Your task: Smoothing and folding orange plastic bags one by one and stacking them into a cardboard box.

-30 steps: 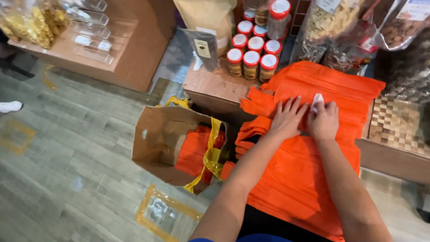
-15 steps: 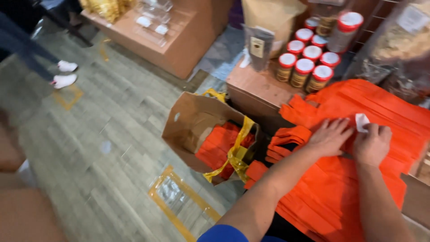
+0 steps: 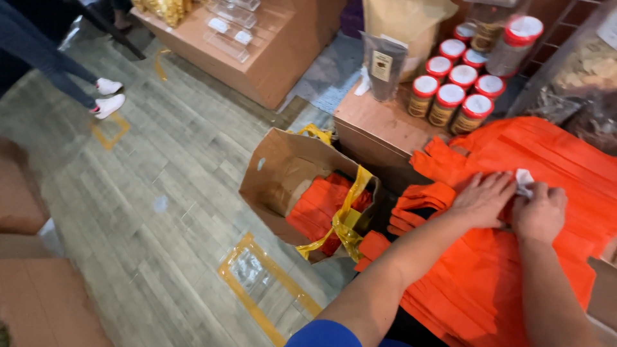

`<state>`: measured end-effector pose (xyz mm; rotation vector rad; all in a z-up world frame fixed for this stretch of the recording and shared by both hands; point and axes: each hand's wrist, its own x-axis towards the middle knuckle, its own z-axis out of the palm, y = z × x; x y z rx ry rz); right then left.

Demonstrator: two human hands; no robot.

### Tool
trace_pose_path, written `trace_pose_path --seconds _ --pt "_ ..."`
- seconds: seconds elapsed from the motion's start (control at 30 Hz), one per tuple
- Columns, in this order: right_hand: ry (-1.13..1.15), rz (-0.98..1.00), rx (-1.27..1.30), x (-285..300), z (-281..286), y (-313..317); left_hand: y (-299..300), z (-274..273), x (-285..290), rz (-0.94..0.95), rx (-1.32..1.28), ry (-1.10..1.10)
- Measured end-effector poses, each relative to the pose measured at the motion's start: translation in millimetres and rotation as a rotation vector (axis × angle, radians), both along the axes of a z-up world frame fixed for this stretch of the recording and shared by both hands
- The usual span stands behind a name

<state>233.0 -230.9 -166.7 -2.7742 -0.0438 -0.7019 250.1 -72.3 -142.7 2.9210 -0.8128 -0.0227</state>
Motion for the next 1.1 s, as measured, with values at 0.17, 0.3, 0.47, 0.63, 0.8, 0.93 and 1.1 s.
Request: trace_pose_path --seconds 0.17,0.3,0.47,0.63,0.8,0.93,1.1 --pt "-0.017 -0.015 0.144 -3 17 6 15 42 -10 -0.031 -0.428 -0.028" --pt "-0.219 -0.073 0.151 9 1 -2 6 10 15 -0.129 -0.713 0.038" --pt "-0.217 0.093 0.053 1 11 11 10 -2 16 0.052 -1.078 0.093" --pt "-0.133 0.246 0.143 -7 42 25 19 9 16 0.187 -1.184 0.147" --pt "-0.082 0.078 0.146 -6 30 16 20 37 5 0.208 -1.053 0.072" --pt "0.021 -0.077 0.042 -14 57 22 4 7 12 -0.034 -0.767 -0.049" --pt "0.354 -0.209 -0.090 0 26 15 -9 -9 39 -0.211 -0.338 -0.152"
